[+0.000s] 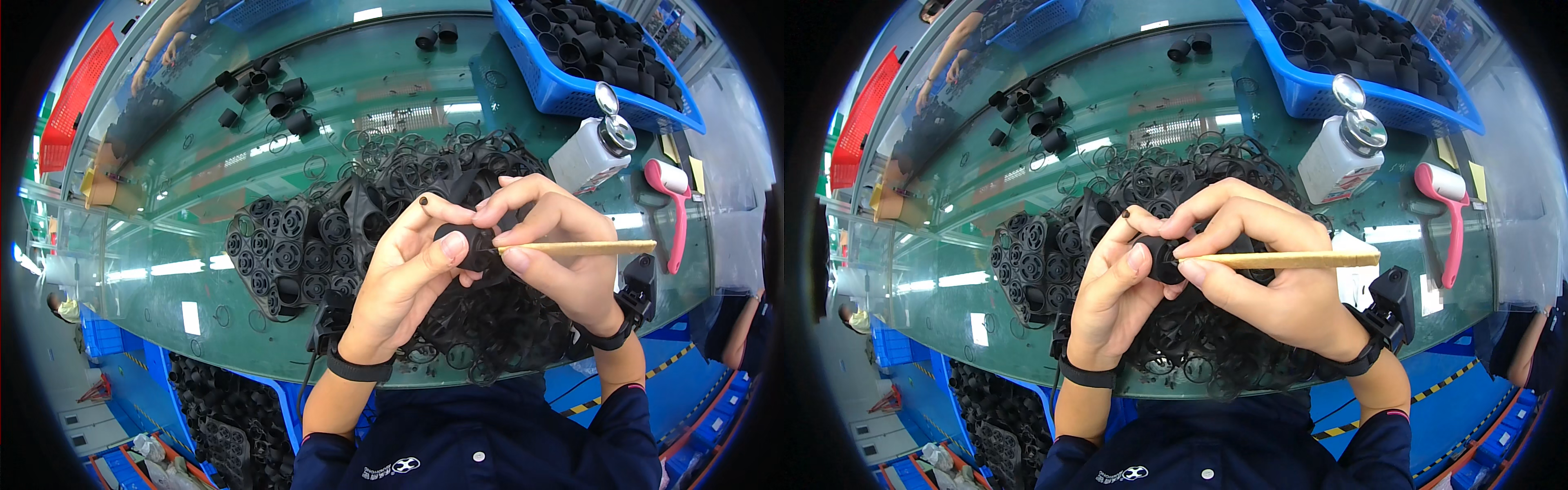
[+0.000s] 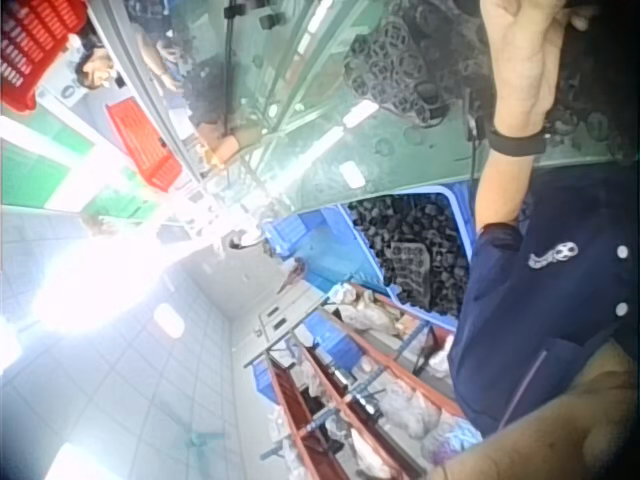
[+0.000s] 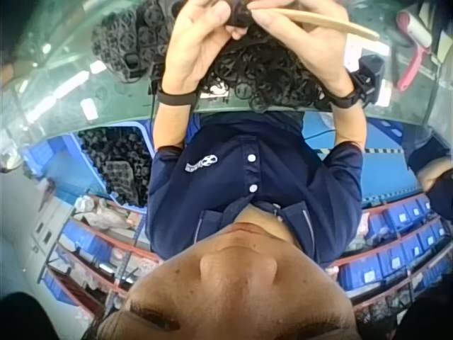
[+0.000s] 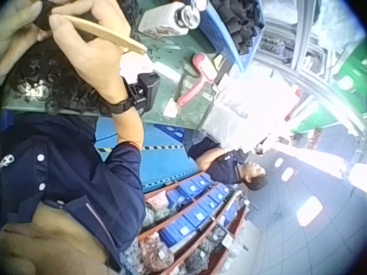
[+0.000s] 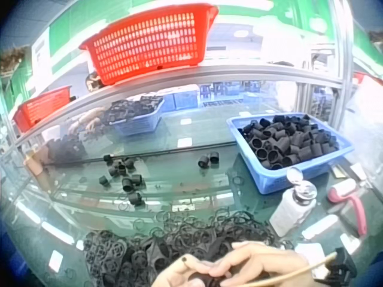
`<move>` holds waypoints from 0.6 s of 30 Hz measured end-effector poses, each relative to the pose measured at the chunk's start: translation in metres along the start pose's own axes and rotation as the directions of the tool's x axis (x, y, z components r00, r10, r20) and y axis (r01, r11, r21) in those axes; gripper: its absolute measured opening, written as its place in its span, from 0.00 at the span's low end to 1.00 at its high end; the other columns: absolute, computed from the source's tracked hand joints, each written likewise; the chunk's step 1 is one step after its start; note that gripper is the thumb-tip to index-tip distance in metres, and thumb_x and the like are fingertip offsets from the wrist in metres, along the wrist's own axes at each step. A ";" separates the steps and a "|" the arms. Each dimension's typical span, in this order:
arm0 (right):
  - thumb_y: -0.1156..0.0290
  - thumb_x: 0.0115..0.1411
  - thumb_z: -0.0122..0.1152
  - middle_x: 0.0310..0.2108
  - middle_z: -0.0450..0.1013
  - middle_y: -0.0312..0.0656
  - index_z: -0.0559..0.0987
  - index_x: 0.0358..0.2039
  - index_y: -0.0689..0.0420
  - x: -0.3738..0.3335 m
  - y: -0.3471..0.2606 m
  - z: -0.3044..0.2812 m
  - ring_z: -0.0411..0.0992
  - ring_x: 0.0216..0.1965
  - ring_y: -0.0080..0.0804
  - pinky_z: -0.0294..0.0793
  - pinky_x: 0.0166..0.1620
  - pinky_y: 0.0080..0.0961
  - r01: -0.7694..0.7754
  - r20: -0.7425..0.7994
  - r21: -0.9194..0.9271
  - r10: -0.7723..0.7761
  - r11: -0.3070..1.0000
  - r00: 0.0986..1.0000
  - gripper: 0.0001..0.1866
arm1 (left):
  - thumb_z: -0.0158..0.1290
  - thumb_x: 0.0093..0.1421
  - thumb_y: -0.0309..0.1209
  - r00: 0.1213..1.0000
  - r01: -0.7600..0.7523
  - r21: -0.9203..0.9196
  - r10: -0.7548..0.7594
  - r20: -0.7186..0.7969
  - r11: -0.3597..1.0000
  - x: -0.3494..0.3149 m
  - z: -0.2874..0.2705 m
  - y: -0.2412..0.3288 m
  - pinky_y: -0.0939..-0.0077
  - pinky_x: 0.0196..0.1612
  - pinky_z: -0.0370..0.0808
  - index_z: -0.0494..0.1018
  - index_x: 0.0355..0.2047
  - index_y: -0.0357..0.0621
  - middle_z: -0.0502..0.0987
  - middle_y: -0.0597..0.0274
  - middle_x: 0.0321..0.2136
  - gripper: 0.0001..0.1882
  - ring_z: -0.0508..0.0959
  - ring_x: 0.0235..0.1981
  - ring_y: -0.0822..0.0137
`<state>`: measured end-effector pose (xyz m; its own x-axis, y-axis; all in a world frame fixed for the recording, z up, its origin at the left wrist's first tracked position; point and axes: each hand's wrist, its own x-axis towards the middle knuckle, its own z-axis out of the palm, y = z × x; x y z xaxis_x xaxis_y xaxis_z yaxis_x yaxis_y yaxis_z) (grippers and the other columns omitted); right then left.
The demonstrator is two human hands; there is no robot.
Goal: Cleaning and inspecting black rubber industrial components using a wooden pick and a wipe on a glass workstation.
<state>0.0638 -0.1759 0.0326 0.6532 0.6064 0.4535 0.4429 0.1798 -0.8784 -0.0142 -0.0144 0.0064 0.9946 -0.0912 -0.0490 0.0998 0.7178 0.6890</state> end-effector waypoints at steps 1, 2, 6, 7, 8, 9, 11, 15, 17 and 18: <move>0.77 0.47 0.62 0.34 0.74 0.46 0.75 0.23 0.61 0.000 0.000 0.000 0.72 0.36 0.34 0.68 0.43 0.28 0.000 0.001 0.001 0.000 1.000 1.000 0.04 | 0.53 0.57 0.31 1.000 -0.001 0.000 0.001 -0.001 1.000 0.000 0.000 0.000 0.79 0.37 0.69 0.67 0.40 0.43 0.70 0.62 0.39 0.12 0.71 0.35 0.74; 0.78 0.46 0.62 0.34 0.74 0.45 0.75 0.23 0.60 0.001 0.001 -0.001 0.72 0.35 0.33 0.68 0.44 0.30 0.037 0.013 -0.074 -0.036 0.997 0.999 0.04 | 0.53 0.57 0.31 1.000 -0.003 0.011 0.003 -0.021 1.000 0.000 0.002 0.000 0.78 0.36 0.69 0.67 0.40 0.43 0.70 0.62 0.39 0.12 0.71 0.35 0.74; 0.78 0.47 0.60 0.36 0.75 0.44 0.72 0.28 0.56 -0.004 0.000 0.006 0.74 0.40 0.38 0.56 0.57 0.48 0.314 0.136 -0.571 -0.290 0.758 0.947 0.07 | 0.54 0.57 0.29 0.995 -0.061 0.090 0.068 -0.077 0.994 0.001 0.004 -0.004 0.78 0.37 0.69 0.67 0.39 0.43 0.69 0.62 0.39 0.11 0.71 0.34 0.74; 0.79 0.47 0.59 0.36 0.75 0.41 0.71 0.31 0.55 -0.007 0.000 0.011 0.75 0.40 0.38 0.56 0.57 0.50 0.340 0.129 -0.649 -0.343 0.680 0.930 0.11 | 0.54 0.57 0.29 0.995 -0.061 0.091 0.068 -0.079 0.994 0.001 0.004 -0.005 0.78 0.37 0.69 0.67 0.39 0.43 0.69 0.62 0.39 0.11 0.71 0.34 0.74; 0.80 0.48 0.59 0.37 0.75 0.42 0.71 0.32 0.54 -0.011 0.000 0.016 0.75 0.41 0.39 0.55 0.58 0.51 0.341 0.108 -0.690 -0.375 0.639 0.921 0.11 | 0.53 0.57 0.29 0.994 -0.075 0.085 0.082 -0.076 0.994 0.002 0.005 -0.006 0.77 0.37 0.69 0.67 0.39 0.43 0.69 0.62 0.39 0.11 0.71 0.34 0.74; 0.80 0.46 0.60 0.34 0.75 0.42 0.72 0.29 0.56 -0.010 0.000 0.019 0.76 0.38 0.36 0.58 0.57 0.50 0.321 0.072 -0.681 -0.376 0.658 0.924 0.09 | 0.53 0.57 0.28 0.993 -0.090 0.079 0.095 -0.073 0.993 0.002 0.006 -0.006 0.77 0.37 0.69 0.67 0.39 0.43 0.69 0.62 0.39 0.10 0.71 0.33 0.74; 0.81 0.47 0.60 0.31 0.76 0.44 0.74 0.27 0.59 -0.007 -0.001 0.017 0.76 0.35 0.33 0.59 0.56 0.49 0.246 -0.026 -0.537 -0.307 0.807 0.951 0.06 | 0.53 0.57 0.28 0.995 -0.079 0.036 0.081 -0.065 0.996 0.002 0.002 -0.007 0.77 0.37 0.69 0.67 0.39 0.43 0.70 0.62 0.39 0.10 0.71 0.34 0.73; 0.79 0.55 0.55 0.33 0.77 0.45 0.73 0.29 0.61 -0.004 0.007 -0.001 0.75 0.36 0.30 0.57 0.58 0.46 -0.018 -0.195 0.046 0.026 0.999 0.980 0.01 | 0.52 0.57 0.29 0.999 -0.039 -0.024 0.039 -0.025 0.999 0.003 0.004 -0.004 0.75 0.40 0.68 0.64 0.42 0.44 0.71 0.57 0.39 0.13 0.72 0.37 0.69; 0.79 0.54 0.56 0.33 0.76 0.45 0.74 0.29 0.62 -0.002 0.006 -0.004 0.74 0.37 0.30 0.60 0.55 0.41 -0.034 -0.192 0.105 0.054 0.994 0.980 0.01 | 0.52 0.56 0.31 0.999 -0.032 -0.004 0.032 -0.024 0.999 0.003 0.005 -0.005 0.72 0.42 0.68 0.62 0.44 0.45 0.71 0.52 0.39 0.16 0.72 0.38 0.64; 0.79 0.54 0.56 0.33 0.76 0.45 0.74 0.29 0.62 -0.002 0.005 -0.003 0.74 0.37 0.30 0.60 0.55 0.41 -0.034 -0.193 0.103 0.053 0.994 0.980 0.01 | 0.52 0.56 0.31 0.999 -0.031 -0.004 0.031 -0.022 1.000 0.003 0.003 -0.004 0.72 0.42 0.68 0.62 0.44 0.45 0.71 0.52 0.39 0.16 0.72 0.38 0.64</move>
<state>0.0672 -0.1785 0.0277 0.7821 0.4542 0.4267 0.3548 0.2383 -0.9041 -0.0113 -0.0198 0.0052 0.9976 -0.0535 -0.0436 0.0688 0.7231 0.6873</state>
